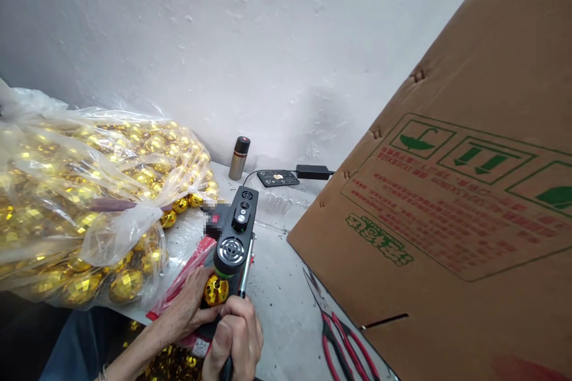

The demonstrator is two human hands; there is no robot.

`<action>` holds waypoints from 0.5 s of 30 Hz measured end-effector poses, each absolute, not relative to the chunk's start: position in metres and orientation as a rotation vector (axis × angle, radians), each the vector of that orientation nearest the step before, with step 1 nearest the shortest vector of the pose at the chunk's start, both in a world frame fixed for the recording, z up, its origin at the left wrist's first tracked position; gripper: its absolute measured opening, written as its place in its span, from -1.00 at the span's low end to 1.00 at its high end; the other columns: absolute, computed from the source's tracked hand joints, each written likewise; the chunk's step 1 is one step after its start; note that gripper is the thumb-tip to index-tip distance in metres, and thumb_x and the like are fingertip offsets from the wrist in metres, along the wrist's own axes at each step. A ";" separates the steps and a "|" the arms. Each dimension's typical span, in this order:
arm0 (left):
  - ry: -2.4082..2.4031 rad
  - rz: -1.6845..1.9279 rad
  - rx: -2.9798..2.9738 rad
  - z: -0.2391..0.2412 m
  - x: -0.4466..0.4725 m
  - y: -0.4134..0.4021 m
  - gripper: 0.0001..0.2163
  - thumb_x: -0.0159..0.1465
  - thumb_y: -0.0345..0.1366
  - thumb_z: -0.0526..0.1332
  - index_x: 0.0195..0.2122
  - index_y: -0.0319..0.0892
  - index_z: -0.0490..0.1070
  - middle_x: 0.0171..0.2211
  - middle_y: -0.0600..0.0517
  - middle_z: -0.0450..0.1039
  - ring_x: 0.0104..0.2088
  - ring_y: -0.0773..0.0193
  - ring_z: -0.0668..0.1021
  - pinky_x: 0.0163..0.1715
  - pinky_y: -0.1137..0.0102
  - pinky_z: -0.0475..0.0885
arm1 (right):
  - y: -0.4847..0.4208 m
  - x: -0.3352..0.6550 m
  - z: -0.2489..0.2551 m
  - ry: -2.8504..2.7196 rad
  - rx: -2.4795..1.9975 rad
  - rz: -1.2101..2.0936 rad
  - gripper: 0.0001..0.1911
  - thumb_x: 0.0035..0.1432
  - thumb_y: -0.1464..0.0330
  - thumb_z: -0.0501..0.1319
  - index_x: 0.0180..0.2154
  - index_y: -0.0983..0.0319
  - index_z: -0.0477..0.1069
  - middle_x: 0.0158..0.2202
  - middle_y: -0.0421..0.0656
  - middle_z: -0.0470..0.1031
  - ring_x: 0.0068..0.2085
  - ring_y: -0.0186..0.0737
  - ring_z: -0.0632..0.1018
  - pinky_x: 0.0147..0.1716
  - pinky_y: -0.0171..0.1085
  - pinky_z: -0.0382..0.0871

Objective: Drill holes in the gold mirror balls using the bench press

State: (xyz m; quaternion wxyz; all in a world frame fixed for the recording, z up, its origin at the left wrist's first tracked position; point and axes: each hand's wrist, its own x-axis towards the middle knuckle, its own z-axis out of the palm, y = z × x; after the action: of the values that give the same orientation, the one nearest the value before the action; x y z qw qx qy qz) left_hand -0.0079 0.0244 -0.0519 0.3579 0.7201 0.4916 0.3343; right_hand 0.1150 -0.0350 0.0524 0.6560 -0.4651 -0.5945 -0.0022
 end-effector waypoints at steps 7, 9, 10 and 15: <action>1.261 0.856 1.855 -0.057 -0.007 0.028 -0.45 0.23 -0.20 0.43 0.24 -0.13 0.40 0.10 -0.20 0.52 0.13 -0.20 0.52 0.20 -0.07 0.43 | -0.032 0.112 0.048 -1.291 -1.026 -0.016 -0.62 0.56 0.41 0.04 -0.41 0.15 0.27 -0.40 -0.28 0.42 -0.43 -0.34 0.45 -0.35 -0.27 0.23; 1.256 0.856 1.856 -0.056 -0.007 0.028 -0.44 0.23 -0.20 0.43 0.24 -0.13 0.39 0.10 -0.20 0.52 0.13 -0.20 0.53 0.20 -0.09 0.43 | -0.032 0.111 0.047 -1.282 -1.020 0.005 -0.62 0.56 0.40 0.04 -0.41 0.15 0.27 -0.39 -0.28 0.42 -0.42 -0.33 0.45 -0.34 -0.27 0.24; 1.255 0.859 1.854 -0.055 -0.007 0.028 -0.44 0.23 -0.20 0.43 0.24 -0.13 0.40 0.10 -0.20 0.53 0.13 -0.20 0.53 0.20 -0.08 0.43 | -0.032 0.111 0.047 -1.281 -1.019 0.016 -0.62 0.56 0.40 0.03 -0.40 0.15 0.27 -0.39 -0.27 0.42 -0.41 -0.33 0.45 -0.34 -0.28 0.24; 1.275 0.871 1.846 -0.052 -0.006 0.027 -0.47 0.22 -0.22 0.42 0.21 -0.11 0.42 0.09 -0.17 0.54 0.12 -0.19 0.55 0.18 -0.05 0.46 | -0.029 0.112 0.042 -1.284 -1.005 -0.016 -0.63 0.56 0.38 0.03 -0.39 0.16 0.27 -0.38 -0.28 0.41 -0.39 -0.33 0.44 -0.28 -0.26 0.30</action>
State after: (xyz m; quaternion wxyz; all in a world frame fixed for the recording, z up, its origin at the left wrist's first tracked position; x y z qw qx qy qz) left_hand -0.0063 0.0269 -0.0523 0.3595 0.7158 0.4943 0.3378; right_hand 0.1115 -0.0291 0.0422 0.6856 -0.4486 -0.5733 -0.0071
